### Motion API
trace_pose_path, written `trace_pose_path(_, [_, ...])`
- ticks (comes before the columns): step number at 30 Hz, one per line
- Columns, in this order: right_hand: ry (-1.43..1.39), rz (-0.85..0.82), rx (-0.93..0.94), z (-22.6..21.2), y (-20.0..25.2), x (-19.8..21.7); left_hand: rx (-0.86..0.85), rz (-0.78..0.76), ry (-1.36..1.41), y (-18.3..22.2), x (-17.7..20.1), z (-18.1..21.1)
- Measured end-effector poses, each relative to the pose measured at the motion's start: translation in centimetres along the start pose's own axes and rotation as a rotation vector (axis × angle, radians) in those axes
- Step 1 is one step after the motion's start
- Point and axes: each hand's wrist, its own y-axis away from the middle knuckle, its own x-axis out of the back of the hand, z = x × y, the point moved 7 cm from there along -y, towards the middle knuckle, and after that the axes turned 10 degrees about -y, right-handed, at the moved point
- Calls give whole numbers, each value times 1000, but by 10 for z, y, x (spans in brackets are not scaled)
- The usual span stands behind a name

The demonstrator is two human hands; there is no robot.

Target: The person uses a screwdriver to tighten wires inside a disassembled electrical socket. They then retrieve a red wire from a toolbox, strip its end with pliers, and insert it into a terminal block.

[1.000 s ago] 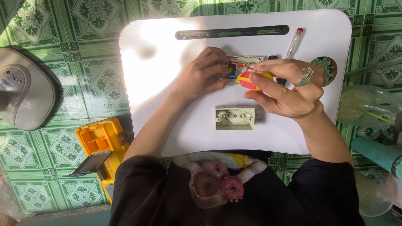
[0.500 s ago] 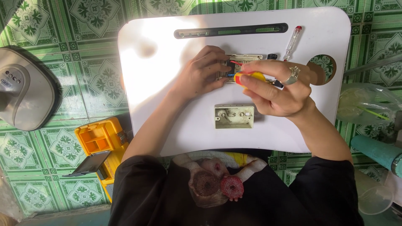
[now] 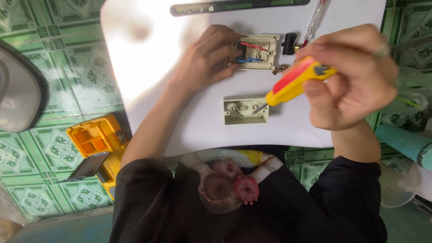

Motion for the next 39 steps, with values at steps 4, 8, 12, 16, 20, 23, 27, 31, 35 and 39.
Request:
trace_pose_path(4, [-64,-28,-28,6,6,-20,-19,-4,7,2,1,0])
trace_pose_path(8, [-3,104,-30,31,29,5,-34,16,-26,2,-1,1])
trace_pose_path(12, [87,210,-231,35,56,38,-32,44,-33,2,1,2])
trace_pose_path(16, [101,175,-434,57,105,51,-50,52,-19,1,2,4])
trace_pose_path(20, [129,284,-664,86,155,52,-58,81,-19,3,1,3])
trace_pose_path(23, [141,375,-665,88,162,47,-65,72,-71,4,-1,3])
trace_pose_path(27, [78,502,-612,91,167,48,-52,41,-170,3,-10,1])
trace_pose_path(31, [145,521,-619,71,177,41,-59,-13,-217,8,-21,-7])
trace_pose_path(35, [385,450,-567,47,200,32,-51,47,-147,13,-28,-21])
trace_pose_path(39, [639,221,-314,29,204,0,-51,49,-180,18,-32,-27])
